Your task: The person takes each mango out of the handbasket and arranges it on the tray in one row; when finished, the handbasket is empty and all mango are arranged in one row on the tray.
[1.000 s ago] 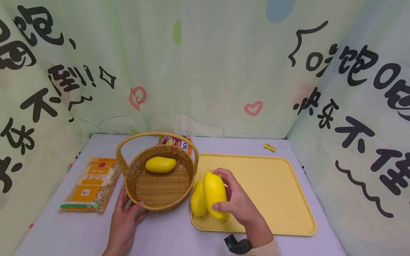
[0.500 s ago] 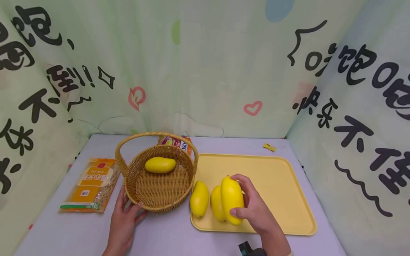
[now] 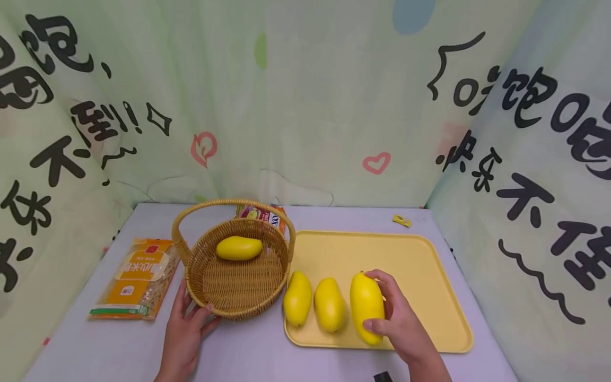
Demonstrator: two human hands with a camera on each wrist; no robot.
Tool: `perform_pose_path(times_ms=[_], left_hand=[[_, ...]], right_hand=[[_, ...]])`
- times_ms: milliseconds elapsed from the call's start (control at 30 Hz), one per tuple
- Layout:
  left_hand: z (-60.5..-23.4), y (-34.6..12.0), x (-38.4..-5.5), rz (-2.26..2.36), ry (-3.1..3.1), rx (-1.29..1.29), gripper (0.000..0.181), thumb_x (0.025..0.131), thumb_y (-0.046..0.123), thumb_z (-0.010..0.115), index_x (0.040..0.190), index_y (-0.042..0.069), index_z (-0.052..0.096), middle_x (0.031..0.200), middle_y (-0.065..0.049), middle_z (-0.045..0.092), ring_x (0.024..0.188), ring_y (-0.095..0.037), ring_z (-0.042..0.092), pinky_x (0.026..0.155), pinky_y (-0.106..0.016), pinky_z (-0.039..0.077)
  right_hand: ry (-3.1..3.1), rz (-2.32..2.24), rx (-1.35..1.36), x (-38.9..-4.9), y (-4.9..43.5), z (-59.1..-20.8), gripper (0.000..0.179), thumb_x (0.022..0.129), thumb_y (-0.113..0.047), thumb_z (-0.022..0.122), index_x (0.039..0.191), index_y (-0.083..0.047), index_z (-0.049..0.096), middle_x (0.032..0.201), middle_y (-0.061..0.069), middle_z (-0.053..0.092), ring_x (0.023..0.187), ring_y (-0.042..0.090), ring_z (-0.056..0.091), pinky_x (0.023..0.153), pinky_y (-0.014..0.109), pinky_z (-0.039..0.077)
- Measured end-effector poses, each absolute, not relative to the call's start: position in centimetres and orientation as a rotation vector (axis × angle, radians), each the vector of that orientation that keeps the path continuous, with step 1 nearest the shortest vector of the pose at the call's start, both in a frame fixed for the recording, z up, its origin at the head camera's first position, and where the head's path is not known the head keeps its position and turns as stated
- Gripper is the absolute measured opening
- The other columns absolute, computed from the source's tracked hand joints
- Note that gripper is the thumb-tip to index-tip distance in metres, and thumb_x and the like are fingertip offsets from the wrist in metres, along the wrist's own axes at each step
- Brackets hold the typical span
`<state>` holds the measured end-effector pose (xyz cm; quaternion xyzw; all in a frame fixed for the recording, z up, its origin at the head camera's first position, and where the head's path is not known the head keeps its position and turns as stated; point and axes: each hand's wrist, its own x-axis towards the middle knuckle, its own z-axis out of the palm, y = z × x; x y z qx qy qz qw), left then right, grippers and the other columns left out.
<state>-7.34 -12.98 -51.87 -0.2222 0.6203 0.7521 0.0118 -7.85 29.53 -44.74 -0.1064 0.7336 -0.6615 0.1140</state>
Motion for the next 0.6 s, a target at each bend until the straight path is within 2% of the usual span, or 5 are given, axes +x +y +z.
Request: perform_pose_path(times_ms=[167,300,433,600], left_hand=[[-51.8,-13.0,-7.4,2.35,1.926,-0.69,0.097,0.105,0.007,0.06,0.168,0.048,-0.002,0.18,-0.008,0.004,0.154,-0.04,0.038,0.103,-0.05,0.06],[-51.8,-13.0,-7.5,2.36,1.922,-0.685,0.096,0.105,0.007,0.059,0.168,0.048,-0.002,0.18,-0.008,0.004,0.153,-0.04,0.038,0.103,-0.05,0.06],[-51.7,-13.0,-7.4,2.359,1.925,-0.687,0.096,0.105,0.007,0.059,0.168,0.048,-0.001,0.179,-0.008,0.005,0.153,-0.039,0.039,0.103,-0.049,0.06],[-51.6,-12.9,-7.2,2.353,1.934,-0.696,0.097,0.104,0.007,0.06,0.168,0.048,0.0,0.179,-0.008,0.006,0.153,-0.039,0.039,0.102,-0.05,0.061]], right_hand=[[2.226,-1.891,-0.213,-7.7,30.0,-45.0,0.083,0.085,-0.001,0.071,0.154,-0.027,0.033,0.135,-0.001,0.051,0.106,0.021,0.063,0.084,0.03,0.064],[2.307,-1.823,-0.123,-7.9,29.9,-44.9,0.085,0.084,0.0,0.074,0.155,-0.023,0.032,0.141,0.009,0.044,0.103,0.023,0.064,0.082,0.031,0.064],[2.377,-1.735,-0.035,-8.5,29.5,-44.8,0.085,0.085,-0.004,0.076,0.156,-0.02,0.033,0.151,0.019,0.037,0.109,0.031,0.061,0.081,0.032,0.064],[2.52,-1.545,0.02,-9.1,29.0,-45.1,0.084,0.084,-0.011,0.08,0.156,-0.023,0.038,0.152,0.018,0.041,0.114,0.035,0.057,0.077,0.032,0.061]])
